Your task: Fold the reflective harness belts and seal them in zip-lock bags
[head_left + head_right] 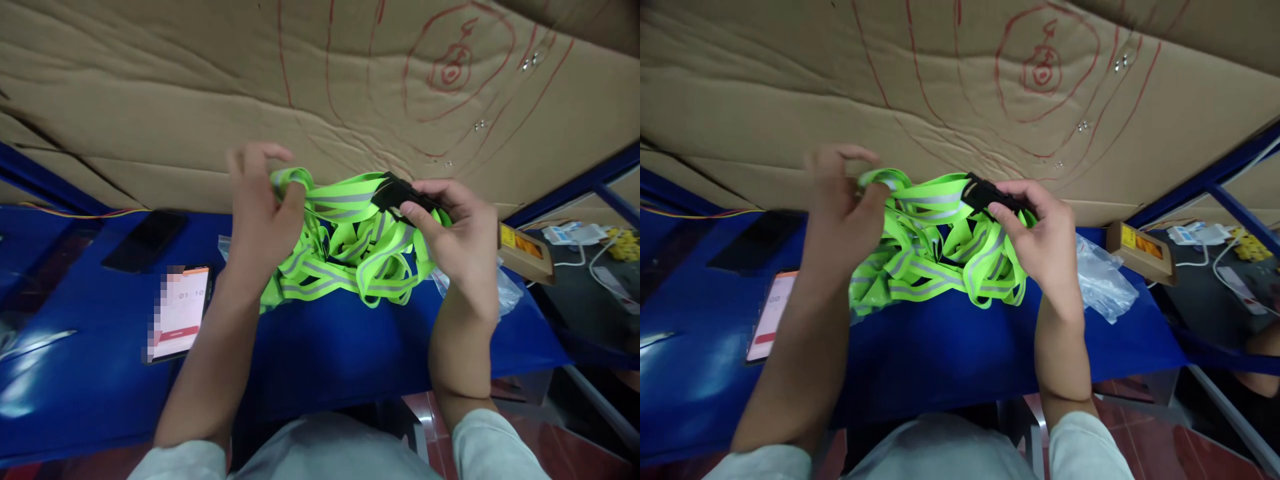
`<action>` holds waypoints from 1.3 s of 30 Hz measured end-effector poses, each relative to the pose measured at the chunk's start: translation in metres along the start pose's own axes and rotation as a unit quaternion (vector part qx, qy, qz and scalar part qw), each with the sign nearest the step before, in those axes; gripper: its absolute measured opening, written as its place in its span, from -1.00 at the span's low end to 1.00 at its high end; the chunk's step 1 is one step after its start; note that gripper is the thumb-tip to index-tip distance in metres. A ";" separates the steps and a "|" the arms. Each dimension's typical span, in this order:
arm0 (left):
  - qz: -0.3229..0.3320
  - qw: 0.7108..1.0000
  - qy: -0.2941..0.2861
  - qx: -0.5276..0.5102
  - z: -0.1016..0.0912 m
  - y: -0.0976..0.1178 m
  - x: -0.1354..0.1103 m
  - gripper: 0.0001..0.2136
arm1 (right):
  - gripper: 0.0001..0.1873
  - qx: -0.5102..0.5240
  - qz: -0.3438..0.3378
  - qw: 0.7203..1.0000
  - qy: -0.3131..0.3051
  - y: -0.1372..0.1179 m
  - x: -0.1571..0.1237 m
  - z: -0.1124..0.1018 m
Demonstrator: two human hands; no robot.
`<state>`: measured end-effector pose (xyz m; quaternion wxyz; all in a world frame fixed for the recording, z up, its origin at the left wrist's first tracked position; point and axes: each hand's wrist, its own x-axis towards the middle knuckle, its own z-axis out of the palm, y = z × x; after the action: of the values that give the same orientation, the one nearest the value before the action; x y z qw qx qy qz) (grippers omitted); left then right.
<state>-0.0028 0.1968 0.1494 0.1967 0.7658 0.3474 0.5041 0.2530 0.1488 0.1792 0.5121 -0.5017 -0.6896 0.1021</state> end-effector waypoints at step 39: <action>-0.068 0.980 -0.176 -0.058 0.015 0.040 -0.009 -0.69 | -0.39 -0.166 -0.147 0.948 -0.229 -0.005 -0.001 0.004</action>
<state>0.0216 0.1633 0.1638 0.3327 0.8041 0.3291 0.3665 0.2467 0.1472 0.1800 0.2591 -0.4356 -0.8618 0.0224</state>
